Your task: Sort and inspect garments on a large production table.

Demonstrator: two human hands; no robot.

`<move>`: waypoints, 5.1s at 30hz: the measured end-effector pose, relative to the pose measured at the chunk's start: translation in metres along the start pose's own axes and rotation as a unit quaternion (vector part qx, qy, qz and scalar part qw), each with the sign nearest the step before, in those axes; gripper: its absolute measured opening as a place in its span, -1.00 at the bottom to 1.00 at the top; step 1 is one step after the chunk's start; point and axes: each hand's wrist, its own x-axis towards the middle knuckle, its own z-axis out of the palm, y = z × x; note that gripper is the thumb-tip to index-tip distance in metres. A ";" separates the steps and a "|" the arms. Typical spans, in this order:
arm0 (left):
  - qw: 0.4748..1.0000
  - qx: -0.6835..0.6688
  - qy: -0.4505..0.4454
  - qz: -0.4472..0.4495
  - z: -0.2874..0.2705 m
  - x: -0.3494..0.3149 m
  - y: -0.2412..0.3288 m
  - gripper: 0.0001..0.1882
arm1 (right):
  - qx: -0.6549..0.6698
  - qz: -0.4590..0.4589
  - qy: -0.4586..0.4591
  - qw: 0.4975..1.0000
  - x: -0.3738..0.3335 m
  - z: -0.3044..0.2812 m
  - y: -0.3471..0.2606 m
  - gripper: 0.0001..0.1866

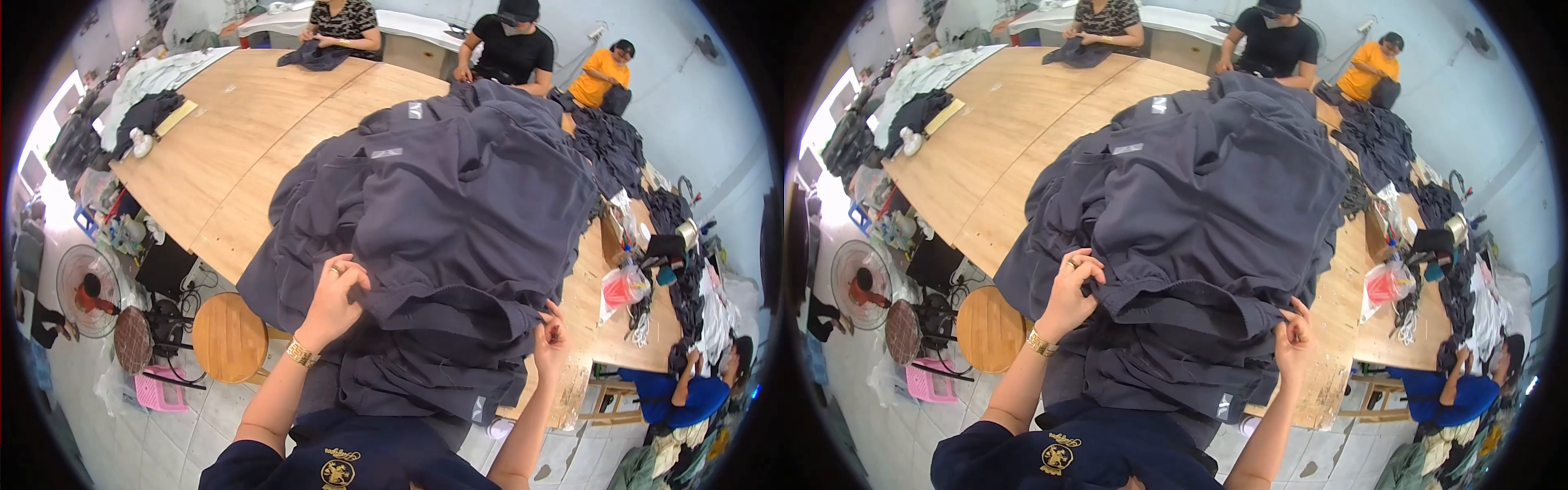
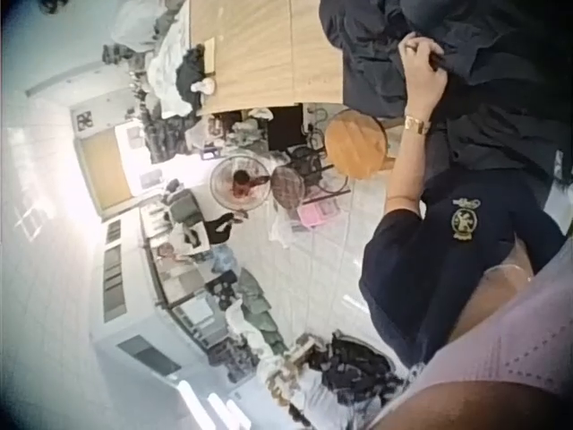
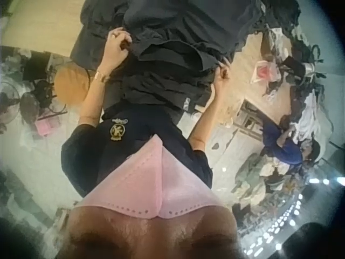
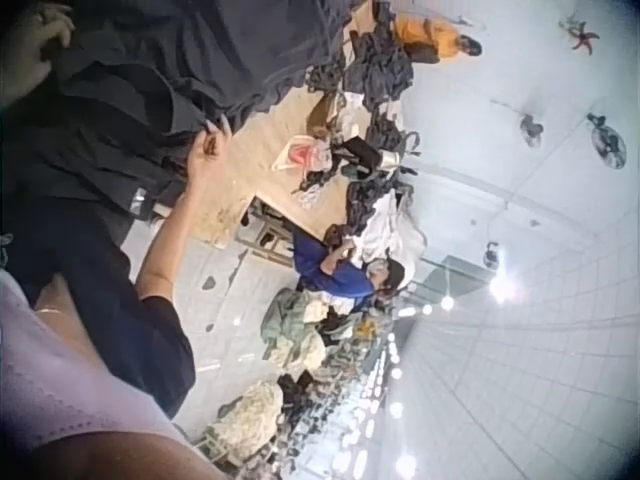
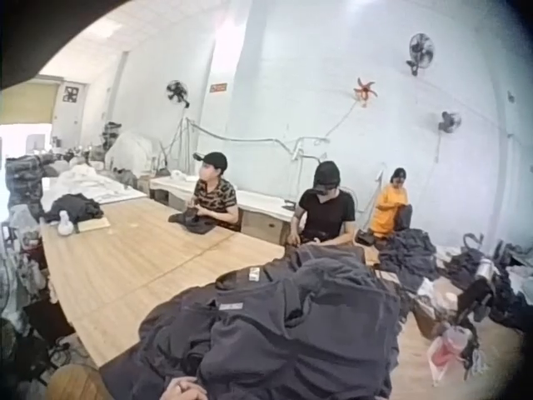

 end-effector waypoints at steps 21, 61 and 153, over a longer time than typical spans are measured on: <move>0.774 -0.393 -0.496 -0.033 -0.037 0.023 0.089 -0.66 | 0.325 0.014 -0.156 0.933 -0.009 0.071 -0.134 -0.69; 0.957 -0.251 0.025 -0.144 0.029 0.030 0.003 -0.52 | 0.315 0.207 -0.013 0.926 -0.035 0.086 -0.068 -0.63; 0.994 0.067 0.071 0.058 0.028 0.043 0.023 -0.89 | 0.151 0.210 0.036 0.965 -0.026 0.074 -0.053 -0.63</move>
